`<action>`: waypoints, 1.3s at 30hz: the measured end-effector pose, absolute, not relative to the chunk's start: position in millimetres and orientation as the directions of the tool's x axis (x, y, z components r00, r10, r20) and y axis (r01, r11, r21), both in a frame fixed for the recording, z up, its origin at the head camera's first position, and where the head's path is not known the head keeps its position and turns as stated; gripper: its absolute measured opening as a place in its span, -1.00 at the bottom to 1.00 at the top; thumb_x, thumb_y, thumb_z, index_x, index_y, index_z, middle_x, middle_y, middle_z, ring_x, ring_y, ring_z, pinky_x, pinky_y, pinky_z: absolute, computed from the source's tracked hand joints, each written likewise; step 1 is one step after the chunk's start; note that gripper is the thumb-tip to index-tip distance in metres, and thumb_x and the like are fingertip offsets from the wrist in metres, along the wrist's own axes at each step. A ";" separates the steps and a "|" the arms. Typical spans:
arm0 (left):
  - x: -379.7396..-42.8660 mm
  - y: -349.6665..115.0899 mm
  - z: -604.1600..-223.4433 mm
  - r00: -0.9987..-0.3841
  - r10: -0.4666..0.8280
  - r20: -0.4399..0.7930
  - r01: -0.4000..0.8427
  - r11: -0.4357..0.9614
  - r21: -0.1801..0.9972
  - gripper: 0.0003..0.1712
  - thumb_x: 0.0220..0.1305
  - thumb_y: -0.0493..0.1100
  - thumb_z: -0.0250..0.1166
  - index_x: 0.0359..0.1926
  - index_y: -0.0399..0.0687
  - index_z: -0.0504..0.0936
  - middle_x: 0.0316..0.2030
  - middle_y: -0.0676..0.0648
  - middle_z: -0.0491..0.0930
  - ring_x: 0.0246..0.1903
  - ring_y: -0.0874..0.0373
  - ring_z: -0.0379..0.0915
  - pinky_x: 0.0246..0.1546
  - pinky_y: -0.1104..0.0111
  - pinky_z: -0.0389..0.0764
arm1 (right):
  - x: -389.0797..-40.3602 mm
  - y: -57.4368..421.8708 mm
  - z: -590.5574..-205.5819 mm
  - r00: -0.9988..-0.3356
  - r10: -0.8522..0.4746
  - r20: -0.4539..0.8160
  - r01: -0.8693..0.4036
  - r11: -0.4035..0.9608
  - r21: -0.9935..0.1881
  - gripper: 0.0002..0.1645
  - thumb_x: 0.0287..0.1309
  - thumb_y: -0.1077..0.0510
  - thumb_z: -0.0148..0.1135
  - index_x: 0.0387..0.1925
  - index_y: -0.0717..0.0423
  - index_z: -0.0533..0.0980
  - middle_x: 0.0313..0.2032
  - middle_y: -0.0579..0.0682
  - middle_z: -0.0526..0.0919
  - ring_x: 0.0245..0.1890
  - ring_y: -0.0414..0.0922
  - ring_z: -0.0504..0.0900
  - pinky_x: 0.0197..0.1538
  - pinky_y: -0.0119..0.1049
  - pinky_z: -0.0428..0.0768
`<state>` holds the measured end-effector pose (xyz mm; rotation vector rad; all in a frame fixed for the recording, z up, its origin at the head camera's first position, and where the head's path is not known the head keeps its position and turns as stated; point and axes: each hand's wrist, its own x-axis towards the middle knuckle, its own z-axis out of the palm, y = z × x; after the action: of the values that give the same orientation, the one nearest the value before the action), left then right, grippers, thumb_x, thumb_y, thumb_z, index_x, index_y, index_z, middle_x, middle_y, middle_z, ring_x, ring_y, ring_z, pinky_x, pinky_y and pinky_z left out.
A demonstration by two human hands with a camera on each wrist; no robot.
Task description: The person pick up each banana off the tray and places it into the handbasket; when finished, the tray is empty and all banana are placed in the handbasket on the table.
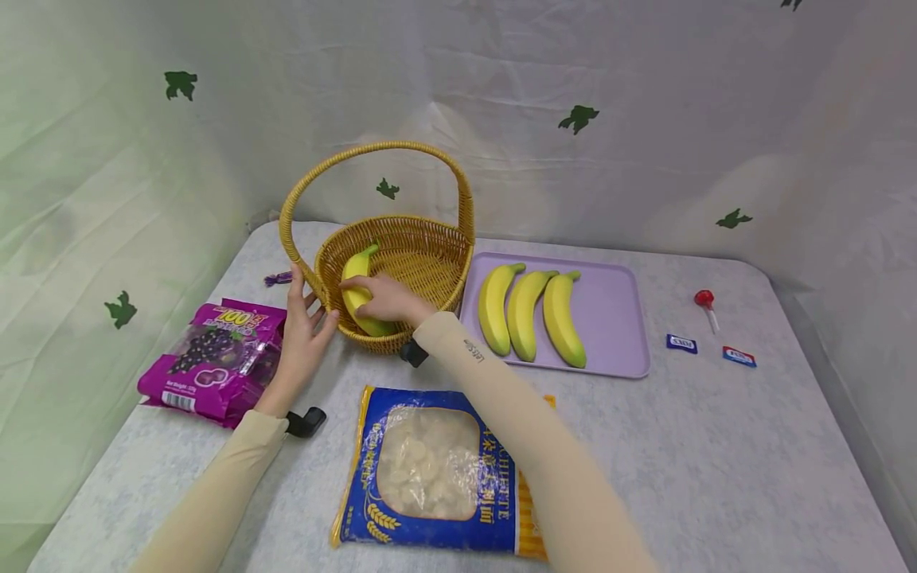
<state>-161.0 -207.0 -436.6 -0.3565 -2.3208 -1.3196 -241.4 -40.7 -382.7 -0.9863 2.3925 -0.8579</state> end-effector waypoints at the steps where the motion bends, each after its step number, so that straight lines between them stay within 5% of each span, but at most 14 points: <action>1: -161.0 -207.0 -436.7 -0.867 0.005 0.499 0.431 0.511 0.744 -0.05 0.32 -0.45 0.08 0.50 -0.07 -0.32 0.44 -0.28 -0.20 0.33 -0.29 -0.02 0.18 -0.15 0.28 | -240.9 -41.9 -384.0 -0.667 -0.731 -0.145 -0.477 0.568 -0.670 -0.35 0.30 0.17 0.14 0.40 -0.04 0.25 0.27 0.12 0.35 0.11 -0.03 0.35 0.03 -0.23 0.40; 14: -161.8 -206.5 -437.0 -0.872 0.003 0.490 0.424 0.507 0.751 -0.05 0.33 -0.44 0.09 0.50 -0.09 -0.33 0.44 -0.25 -0.22 0.34 -0.27 -0.03 0.20 -0.13 0.26 | -237.3 -42.4 -391.2 -0.660 -0.717 -0.226 -0.430 0.607 -0.668 -0.34 0.30 0.27 0.09 0.41 -0.03 0.24 0.36 0.12 0.23 0.28 0.00 0.26 0.25 -0.16 0.31; 23: -162.5 -205.4 -437.9 -0.879 -0.006 0.477 0.408 0.508 0.759 -0.09 0.31 -0.49 0.08 0.45 -0.31 -0.33 0.43 -0.35 -0.24 0.32 -0.36 -0.06 0.18 -0.22 0.22 | -246.8 -7.0 -380.9 -0.674 -0.736 -0.061 -0.363 0.401 -0.841 -0.41 0.32 0.22 0.10 0.36 0.08 0.29 0.32 0.10 0.31 0.26 0.07 0.32 0.20 -0.08 0.41; 30: -161.3 -206.9 -438.6 -0.872 0.006 0.489 0.427 0.496 0.756 -0.04 0.34 -0.42 0.10 0.50 -0.07 -0.34 0.45 -0.25 -0.23 0.34 -0.26 -0.05 0.19 -0.18 0.23 | -252.6 40.7 -370.5 -0.734 -0.679 0.036 -0.203 0.168 -0.965 -0.49 0.29 0.25 0.13 0.27 0.14 0.37 0.18 0.11 0.44 0.04 0.01 0.52 0.05 0.08 0.53; 39: -160.7 -206.8 -438.1 -0.887 0.000 0.461 0.403 0.487 0.775 -0.06 0.35 -0.42 0.09 0.49 -0.16 -0.36 0.44 -0.27 -0.25 0.34 -0.28 -0.07 0.22 -0.15 0.21 | -263.7 125.1 -371.6 -0.825 -0.564 0.033 -0.106 0.098 -0.989 -0.45 0.33 0.18 0.10 0.30 0.21 0.29 0.18 0.31 0.41 0.00 0.21 0.50 0.02 0.09 0.51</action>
<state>-160.7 -206.8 -438.1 -0.3351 -2.3362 -1.3714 -263.7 125.1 -371.6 -0.6580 2.0283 -1.7781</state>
